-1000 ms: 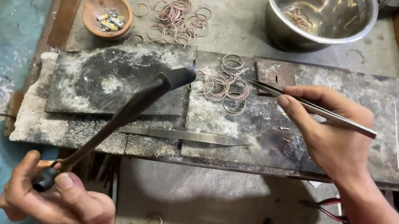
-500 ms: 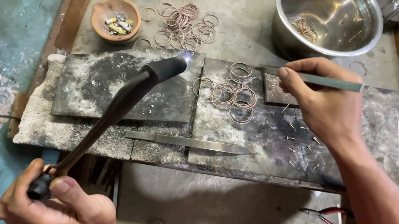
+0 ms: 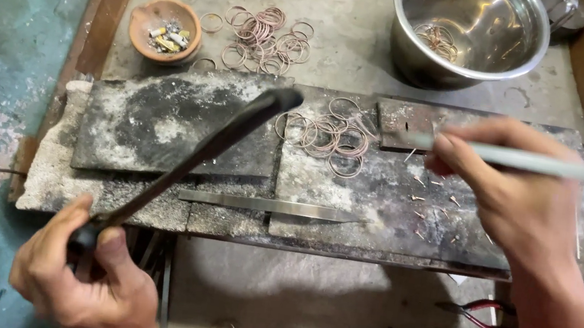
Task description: Soldering small metal components onto rings using a gas torch and a solder pick at a jeweler's workbench.
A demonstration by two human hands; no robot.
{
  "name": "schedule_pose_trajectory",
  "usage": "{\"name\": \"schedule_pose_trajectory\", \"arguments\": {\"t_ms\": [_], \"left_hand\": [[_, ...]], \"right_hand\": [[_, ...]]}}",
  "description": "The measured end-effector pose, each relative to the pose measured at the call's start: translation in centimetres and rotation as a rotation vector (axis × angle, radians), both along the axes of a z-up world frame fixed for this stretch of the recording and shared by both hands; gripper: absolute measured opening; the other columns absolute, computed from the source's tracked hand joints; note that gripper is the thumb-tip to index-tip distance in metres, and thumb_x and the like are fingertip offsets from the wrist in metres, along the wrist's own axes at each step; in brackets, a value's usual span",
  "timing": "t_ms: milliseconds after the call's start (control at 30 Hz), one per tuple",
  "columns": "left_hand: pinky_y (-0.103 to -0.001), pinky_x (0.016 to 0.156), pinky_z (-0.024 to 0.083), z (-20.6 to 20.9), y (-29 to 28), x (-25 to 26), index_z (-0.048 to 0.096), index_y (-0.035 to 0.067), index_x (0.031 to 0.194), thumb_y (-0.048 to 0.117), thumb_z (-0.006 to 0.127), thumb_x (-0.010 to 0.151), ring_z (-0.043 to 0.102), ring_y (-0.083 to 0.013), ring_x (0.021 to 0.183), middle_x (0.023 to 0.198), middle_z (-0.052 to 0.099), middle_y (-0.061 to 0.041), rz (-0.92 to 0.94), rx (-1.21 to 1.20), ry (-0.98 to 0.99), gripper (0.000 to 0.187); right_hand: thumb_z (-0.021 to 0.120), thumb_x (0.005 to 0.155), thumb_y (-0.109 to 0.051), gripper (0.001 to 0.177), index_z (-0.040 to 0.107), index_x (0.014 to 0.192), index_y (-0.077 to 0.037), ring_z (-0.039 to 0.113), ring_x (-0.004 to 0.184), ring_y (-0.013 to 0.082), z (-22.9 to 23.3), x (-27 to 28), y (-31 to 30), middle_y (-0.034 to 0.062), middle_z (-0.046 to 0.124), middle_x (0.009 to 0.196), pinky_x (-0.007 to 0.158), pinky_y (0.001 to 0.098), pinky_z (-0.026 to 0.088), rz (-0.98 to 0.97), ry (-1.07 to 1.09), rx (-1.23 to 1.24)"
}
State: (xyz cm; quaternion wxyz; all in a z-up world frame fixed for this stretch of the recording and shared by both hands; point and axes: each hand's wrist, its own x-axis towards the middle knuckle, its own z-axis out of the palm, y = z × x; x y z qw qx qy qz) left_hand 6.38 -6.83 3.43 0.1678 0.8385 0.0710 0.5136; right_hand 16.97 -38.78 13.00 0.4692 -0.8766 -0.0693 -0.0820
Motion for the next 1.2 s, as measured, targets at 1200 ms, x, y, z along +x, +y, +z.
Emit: {"name": "schedule_pose_trajectory", "arguments": {"t_ms": [1200], "left_hand": [[-0.04,0.077,0.062,3.2,-6.9,7.2,0.052,0.012,0.108,0.016,0.069,0.092,0.073,-0.0199,0.081,0.094,0.072,-0.003,-0.808,-0.12,1.048,0.025]], "right_hand": [[0.07,0.095,0.001,0.01,0.064,0.089,0.006,0.074,0.071,0.0227,-8.4,-11.5,-1.3,0.019,0.071,0.079,0.072,0.028,0.063,-0.293,-0.041,0.412]]}}
